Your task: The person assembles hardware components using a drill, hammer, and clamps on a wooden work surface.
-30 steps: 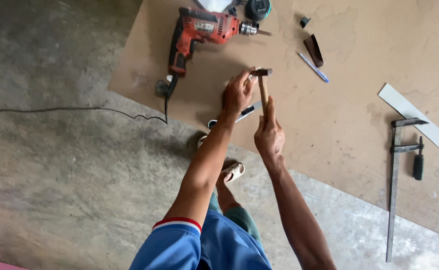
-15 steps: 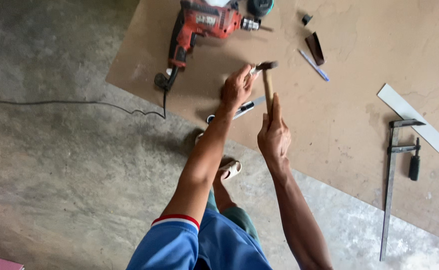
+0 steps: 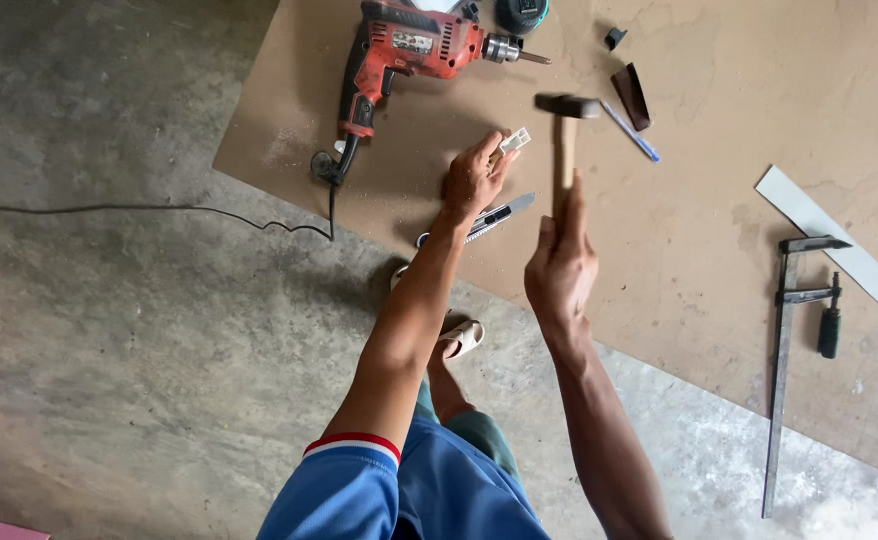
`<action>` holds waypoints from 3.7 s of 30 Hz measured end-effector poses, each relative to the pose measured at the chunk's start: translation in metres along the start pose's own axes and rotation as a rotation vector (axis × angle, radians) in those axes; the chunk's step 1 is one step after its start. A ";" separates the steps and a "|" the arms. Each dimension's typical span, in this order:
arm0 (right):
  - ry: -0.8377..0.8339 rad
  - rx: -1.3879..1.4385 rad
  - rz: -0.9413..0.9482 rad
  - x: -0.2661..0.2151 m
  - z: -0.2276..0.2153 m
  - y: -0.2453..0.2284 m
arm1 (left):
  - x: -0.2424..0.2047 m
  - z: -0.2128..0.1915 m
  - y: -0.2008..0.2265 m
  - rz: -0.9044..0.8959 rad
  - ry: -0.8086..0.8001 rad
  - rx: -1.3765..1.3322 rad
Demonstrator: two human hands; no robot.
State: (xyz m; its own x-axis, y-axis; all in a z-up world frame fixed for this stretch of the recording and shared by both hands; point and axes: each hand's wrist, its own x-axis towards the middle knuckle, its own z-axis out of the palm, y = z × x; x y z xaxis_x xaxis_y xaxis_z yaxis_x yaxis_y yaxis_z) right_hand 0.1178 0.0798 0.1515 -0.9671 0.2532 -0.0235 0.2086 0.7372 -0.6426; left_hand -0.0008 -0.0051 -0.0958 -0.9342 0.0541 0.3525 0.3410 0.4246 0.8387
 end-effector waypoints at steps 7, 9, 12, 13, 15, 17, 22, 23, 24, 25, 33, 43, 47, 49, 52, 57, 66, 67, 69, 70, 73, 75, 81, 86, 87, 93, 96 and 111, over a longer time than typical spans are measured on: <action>-0.119 -0.249 0.048 -0.005 0.041 0.050 | -0.002 0.014 -0.011 0.013 0.035 0.013; -0.151 -0.175 0.101 -0.002 0.047 0.065 | 0.004 0.006 -0.005 0.060 0.019 0.058; -0.046 -0.031 0.091 -0.013 0.019 0.020 | 0.000 0.006 -0.009 0.078 0.007 0.166; -0.042 -0.028 0.091 -0.010 0.020 0.019 | 0.003 0.008 -0.012 0.083 0.006 0.167; 0.092 0.067 0.037 -0.010 0.021 0.018 | 0.001 0.013 -0.015 0.105 0.018 0.170; -0.006 -0.025 0.072 -0.005 0.040 0.047 | 0.003 0.017 -0.019 0.103 0.030 0.134; -0.183 -0.158 0.104 0.004 0.038 0.046 | -0.001 0.010 -0.014 0.065 0.031 0.044; -0.112 -0.093 0.096 0.002 0.030 0.035 | 0.001 0.009 -0.014 0.086 0.034 0.073; -0.034 -0.024 0.089 0.001 0.024 0.026 | 0.004 0.008 -0.014 0.115 0.035 0.102; -0.037 -0.024 0.094 -0.004 0.032 0.039 | 0.001 0.010 -0.015 0.111 0.031 0.103; -0.105 -0.046 0.087 0.002 0.020 0.019 | 0.000 0.010 -0.017 0.148 0.045 0.082; -0.054 -0.053 0.071 -0.002 0.052 0.063 | 0.005 -0.003 0.002 0.139 0.031 0.174; -0.042 -0.039 0.087 -0.003 0.056 0.065 | 0.008 -0.002 0.001 0.123 -0.006 0.152; -0.029 -0.045 0.096 -0.002 0.056 0.062 | 0.006 -0.002 0.000 0.129 -0.002 0.162; -0.116 -0.105 0.110 0.006 0.049 0.062 | 0.009 -0.004 0.002 0.125 -0.006 0.167; -0.002 0.050 0.150 -0.005 0.027 0.044 | 0.008 -0.006 0.002 0.095 -0.063 0.181; 0.000 0.032 0.106 0.001 0.015 0.033 | 0.008 -0.009 0.007 0.113 -0.066 0.264; 0.002 0.032 0.107 0.005 0.025 0.043 | 0.009 -0.006 0.004 0.114 -0.067 0.263; -0.129 -0.176 0.085 0.007 0.044 0.064 | 0.008 -0.002 -0.002 0.147 -0.050 0.271; -0.120 -0.176 0.087 0.009 0.045 0.069 | 0.008 -0.004 0.001 0.156 -0.051 0.266; -0.140 -0.160 0.082 0.014 0.041 0.066 | 0.008 -0.008 0.003 0.116 -0.069 0.321; 0.016 0.016 0.056 0.008 0.025 0.039 | 0.012 -0.009 0.003 0.146 -0.079 0.278; -0.098 -0.124 0.113 0.010 0.050 0.073 | 0.014 -0.013 0.013 0.153 -0.081 0.310; 0.010 0.006 0.054 0.009 0.023 0.044 | 0.016 -0.014 0.011 0.133 -0.104 0.286; 0.077 0.104 0.042 0.006 0.018 0.040 | 0.013 -0.014 0.009 0.125 -0.124 0.271; -0.108 -0.110 0.009 0.016 0.037 0.069 | 0.010 -0.008 0.001 0.117 -0.104 0.264; -0.020 0.027 -0.005 0.011 0.011 0.030 | 0.015 -0.014 0.007 0.150 -0.082 0.353; -0.116 -0.085 0.142 0.011 0.039 0.060 | 0.015 -0.008 -0.002 0.243 -0.068 0.351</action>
State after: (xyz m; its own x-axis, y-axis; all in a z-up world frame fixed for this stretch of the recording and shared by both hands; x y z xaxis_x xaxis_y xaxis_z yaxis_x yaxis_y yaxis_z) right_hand 0.1142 0.1025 0.0827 -0.9364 0.2883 -0.2002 0.3509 0.7507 -0.5598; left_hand -0.0143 -0.0125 -0.0890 -0.8399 0.2452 0.4842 0.5069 0.6731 0.5385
